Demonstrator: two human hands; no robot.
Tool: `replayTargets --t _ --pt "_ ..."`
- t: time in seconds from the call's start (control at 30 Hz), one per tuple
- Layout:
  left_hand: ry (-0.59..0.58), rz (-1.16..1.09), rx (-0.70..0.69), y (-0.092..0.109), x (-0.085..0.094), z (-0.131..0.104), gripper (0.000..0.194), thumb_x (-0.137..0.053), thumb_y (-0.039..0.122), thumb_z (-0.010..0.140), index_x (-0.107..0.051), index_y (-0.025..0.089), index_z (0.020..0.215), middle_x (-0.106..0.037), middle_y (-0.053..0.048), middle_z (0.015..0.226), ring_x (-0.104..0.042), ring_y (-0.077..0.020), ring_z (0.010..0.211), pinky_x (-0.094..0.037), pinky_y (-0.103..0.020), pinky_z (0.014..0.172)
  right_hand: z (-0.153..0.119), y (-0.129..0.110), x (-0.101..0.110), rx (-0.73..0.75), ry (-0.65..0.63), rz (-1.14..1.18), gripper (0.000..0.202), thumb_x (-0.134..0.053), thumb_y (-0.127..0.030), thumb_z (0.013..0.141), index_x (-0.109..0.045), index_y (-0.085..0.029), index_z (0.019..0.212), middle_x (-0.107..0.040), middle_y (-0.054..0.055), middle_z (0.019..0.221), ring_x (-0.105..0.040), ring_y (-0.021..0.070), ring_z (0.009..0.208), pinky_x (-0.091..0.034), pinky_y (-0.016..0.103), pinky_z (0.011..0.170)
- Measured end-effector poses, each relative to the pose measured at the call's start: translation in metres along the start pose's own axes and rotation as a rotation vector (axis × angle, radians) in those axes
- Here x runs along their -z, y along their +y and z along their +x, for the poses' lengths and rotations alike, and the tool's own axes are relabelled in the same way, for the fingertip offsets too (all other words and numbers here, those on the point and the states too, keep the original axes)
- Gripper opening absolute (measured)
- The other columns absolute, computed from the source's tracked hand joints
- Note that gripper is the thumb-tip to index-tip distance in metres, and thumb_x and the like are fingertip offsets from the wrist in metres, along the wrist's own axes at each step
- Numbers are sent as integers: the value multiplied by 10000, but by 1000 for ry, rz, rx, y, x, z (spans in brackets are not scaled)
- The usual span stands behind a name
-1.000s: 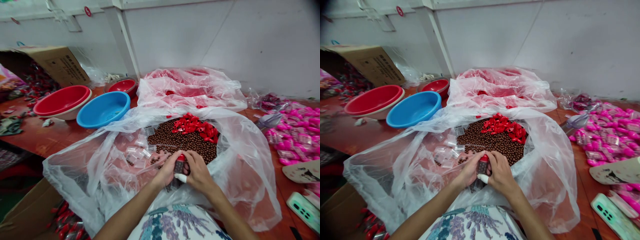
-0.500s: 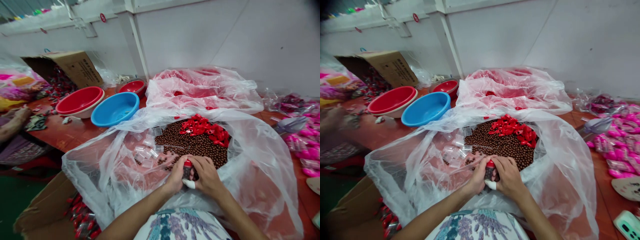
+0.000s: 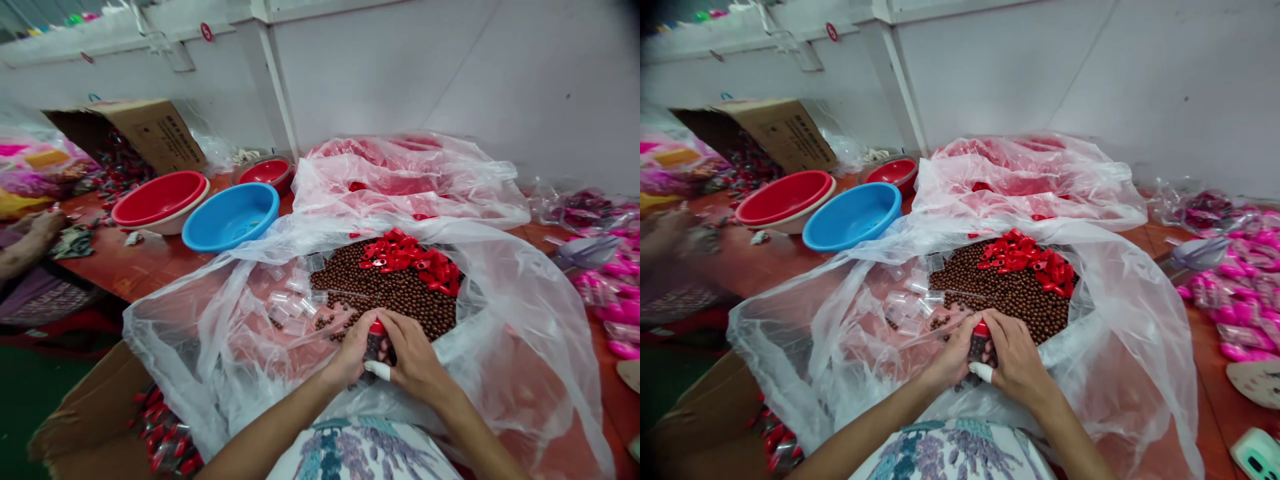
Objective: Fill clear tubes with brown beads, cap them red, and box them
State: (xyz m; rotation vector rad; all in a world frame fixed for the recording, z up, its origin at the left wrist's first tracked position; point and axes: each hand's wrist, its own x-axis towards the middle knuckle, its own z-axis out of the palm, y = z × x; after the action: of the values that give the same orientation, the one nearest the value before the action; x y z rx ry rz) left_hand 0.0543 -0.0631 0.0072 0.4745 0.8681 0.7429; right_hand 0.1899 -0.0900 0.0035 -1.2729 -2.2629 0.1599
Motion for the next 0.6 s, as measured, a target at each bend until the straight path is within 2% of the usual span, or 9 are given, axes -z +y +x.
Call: replayTargets --t 0.1,0.23,0.33,0.43,0.5,0.53,0.6 --pt "-20 14 -65 -4 4 -2 483 -437 484 806 -478 194 1190 -498 42 529 -440 -91 420 -355 -194 421 0 -1 -1 30 -12 -27 687 -570 -309 738 -311 -84 1333 -476 196 1253 -442 292 1138 -362 453 926" --pt "-4 52 -94 -12 5 -5 485 -401 478 813 -471 182 1191 -476 40 509 -408 -89 403 -320 -188 399 1 0 -1 83 -43 -32 578 -575 -282 712 -435 -89 1238 -562 175 1139 -511 278 1035 -366 432 905" --pt "-11 173 -93 -8 3 -10 463 -321 458 846 -465 198 1200 -476 35 522 -405 -101 402 -337 -206 405 0 -1 0 74 -41 -15 555 -584 -297 706 -464 -94 1208 -584 163 1103 -524 269 1013 -362 423 905" --pt "-67 557 -151 15 10 -15 443 -251 428 886 -531 207 1148 -572 -21 672 -532 -147 574 -440 -262 558 -3 -4 2 29 -49 35 611 -600 -374 719 -435 -100 1239 -551 170 1164 -493 274 1067 -355 427 915" --pt "-71 918 -317 39 24 -14 410 -284 406 896 -607 208 1050 -609 -61 890 -560 -179 839 -433 -291 776 -5 -7 4 -16 -116 83 670 -612 -454 719 -418 -116 1264 -524 167 1199 -471 275 1093 -353 429 925" --pt "-32 1095 -385 52 35 -11 365 -332 386 887 -611 213 1046 -599 -67 961 -541 -194 914 -409 -305 832 -6 -8 5 -32 -166 105 713 -620 -493 707 -408 -127 1281 -518 162 1205 -467 277 1097 -353 431 929" --pt "160 1465 -429 75 60 -4 308 -411 311 859 -601 195 1074 -565 -91 1031 -503 -223 986 -369 -337 885 -6 -10 6 -41 -260 135 814 -640 -561 667 -384 -147 1320 -516 156 1204 -464 285 1093 -358 440 929"
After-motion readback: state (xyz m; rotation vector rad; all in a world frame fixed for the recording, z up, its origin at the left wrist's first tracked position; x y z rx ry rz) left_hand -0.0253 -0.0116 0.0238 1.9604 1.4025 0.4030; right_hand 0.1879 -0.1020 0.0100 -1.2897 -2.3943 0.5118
